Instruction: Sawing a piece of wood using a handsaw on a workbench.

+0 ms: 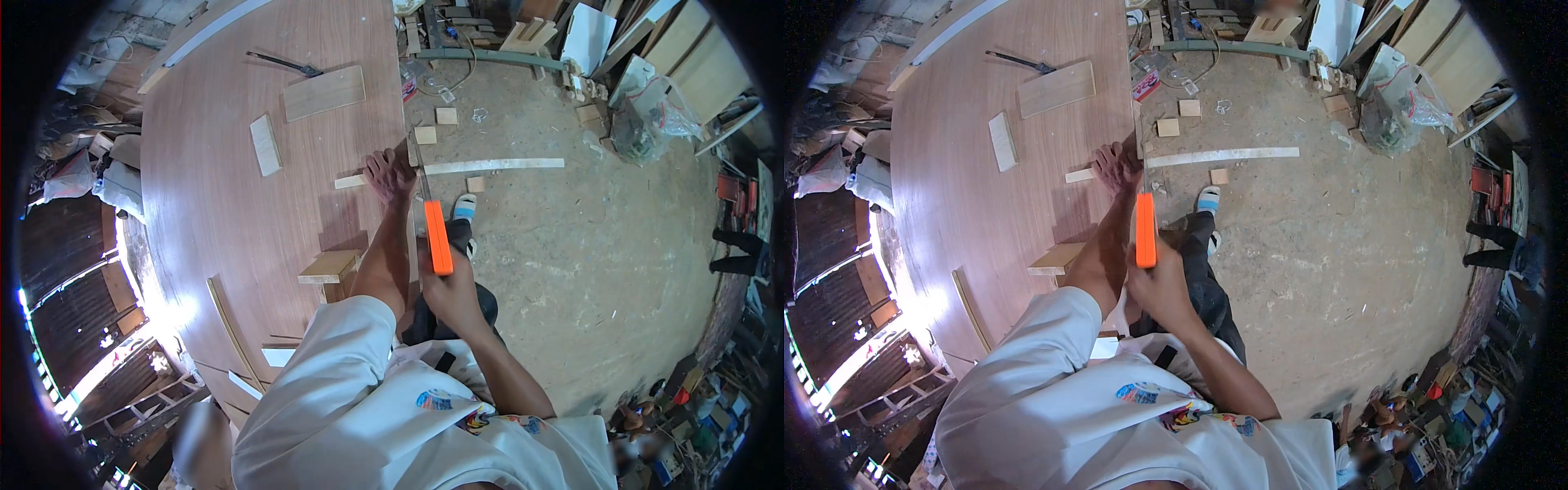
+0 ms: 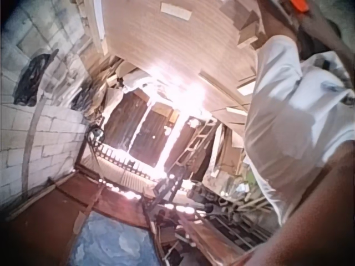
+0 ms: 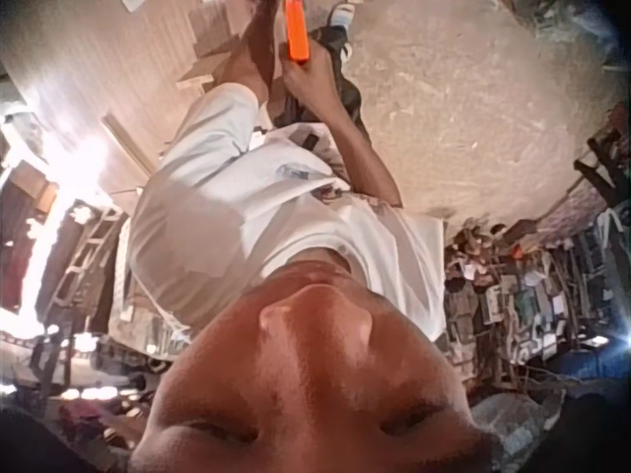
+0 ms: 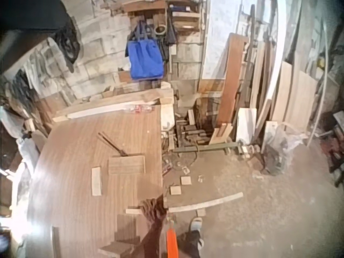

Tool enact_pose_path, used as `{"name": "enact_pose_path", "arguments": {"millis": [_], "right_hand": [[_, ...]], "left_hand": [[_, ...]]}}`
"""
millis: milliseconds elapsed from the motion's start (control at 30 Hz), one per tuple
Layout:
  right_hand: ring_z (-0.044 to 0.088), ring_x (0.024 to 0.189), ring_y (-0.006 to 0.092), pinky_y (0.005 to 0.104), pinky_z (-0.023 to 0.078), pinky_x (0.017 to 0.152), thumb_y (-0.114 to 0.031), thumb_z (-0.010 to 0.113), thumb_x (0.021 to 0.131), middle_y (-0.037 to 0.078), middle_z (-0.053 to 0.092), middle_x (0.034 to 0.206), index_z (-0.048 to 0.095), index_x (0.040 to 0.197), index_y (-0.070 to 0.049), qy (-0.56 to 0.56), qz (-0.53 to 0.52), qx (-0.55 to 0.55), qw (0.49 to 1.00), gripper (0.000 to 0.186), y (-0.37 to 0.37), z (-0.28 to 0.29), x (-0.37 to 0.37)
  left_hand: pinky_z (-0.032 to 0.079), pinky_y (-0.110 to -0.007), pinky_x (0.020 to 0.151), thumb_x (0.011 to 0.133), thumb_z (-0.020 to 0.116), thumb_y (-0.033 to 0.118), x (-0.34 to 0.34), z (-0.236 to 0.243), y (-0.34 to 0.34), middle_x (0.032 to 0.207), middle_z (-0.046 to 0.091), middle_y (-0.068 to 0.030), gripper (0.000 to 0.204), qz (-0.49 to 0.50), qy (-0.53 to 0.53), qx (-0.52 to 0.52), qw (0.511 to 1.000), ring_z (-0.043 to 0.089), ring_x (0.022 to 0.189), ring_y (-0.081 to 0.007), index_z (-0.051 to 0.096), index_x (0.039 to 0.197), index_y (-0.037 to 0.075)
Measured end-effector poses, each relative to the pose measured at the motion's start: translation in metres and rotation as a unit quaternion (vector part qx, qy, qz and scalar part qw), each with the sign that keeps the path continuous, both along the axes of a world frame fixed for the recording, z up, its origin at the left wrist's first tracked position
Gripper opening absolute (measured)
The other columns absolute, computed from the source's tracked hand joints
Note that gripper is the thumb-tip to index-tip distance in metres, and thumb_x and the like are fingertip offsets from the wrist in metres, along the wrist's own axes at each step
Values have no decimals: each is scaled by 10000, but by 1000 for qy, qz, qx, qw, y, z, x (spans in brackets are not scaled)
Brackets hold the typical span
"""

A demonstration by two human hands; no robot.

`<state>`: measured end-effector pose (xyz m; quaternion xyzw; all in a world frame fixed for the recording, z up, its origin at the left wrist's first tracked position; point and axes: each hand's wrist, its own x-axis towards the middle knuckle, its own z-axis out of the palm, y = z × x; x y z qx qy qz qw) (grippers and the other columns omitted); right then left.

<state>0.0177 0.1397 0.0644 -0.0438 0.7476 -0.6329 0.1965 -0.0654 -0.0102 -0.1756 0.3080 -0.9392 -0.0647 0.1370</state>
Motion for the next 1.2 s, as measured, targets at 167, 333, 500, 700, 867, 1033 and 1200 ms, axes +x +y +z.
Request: {"name": "enact_pose_path", "arguments": {"millis": [167,333,500,700,867,1033,1200], "right_hand": [[468,653,90,286,409,597,-143,559,922,40,512,659,520,808,26,-44,12,7,999,208,-17,-29,-46],[476,630,97,302,403,573,-121,558,907,50,506,643,529,812,24,23,10,-8,1000,175,-2,-3,-10],[505,587,68,257,398,521,-131,515,946,6,495,611,538,820,18,-84,22,25,996,196,-15,-43,-59],[488,573,64,263,388,503,-170,508,954,-6,477,593,540,829,10,-45,-3,-11,999,221,-6,-37,-41],[472,585,84,291,384,522,-179,551,926,9,476,603,527,805,26,-46,26,2,999,240,-10,-23,-40],[473,618,84,289,389,548,-135,555,922,16,482,632,543,819,11,-61,8,27,998,179,-8,-36,-38],[480,618,97,320,406,550,-139,572,900,78,503,621,549,809,35,-52,7,-21,998,197,-12,-35,-28]], "left_hand": [[359,-417,778,776,540,316,-3,-14,-1,908,510,-127,264,-55,94,-100,989,488,940,-310,571,889,78],[361,-423,777,766,547,311,-3,-2,-3,913,511,-131,266,-16,33,-31,999,491,954,-314,570,897,81],[363,-418,777,763,546,320,-7,-8,8,935,520,-133,278,-34,33,-73,996,489,966,-317,576,889,74],[363,-417,777,772,536,333,-12,-2,8,935,521,-128,285,-18,13,-6,1000,488,960,-313,587,879,74],[364,-417,780,786,522,316,-9,-11,1,929,522,-132,269,-14,10,39,999,491,952,-312,589,884,75],[366,-427,789,777,528,310,-7,-21,-4,931,531,-135,289,-35,25,-65,997,496,940,-310,590,915,64],[367,-434,814,767,537,302,-3,-10,-7,961,532,-146,299,4,4,9,1000,494,1009,-326,588,929,55]]}}
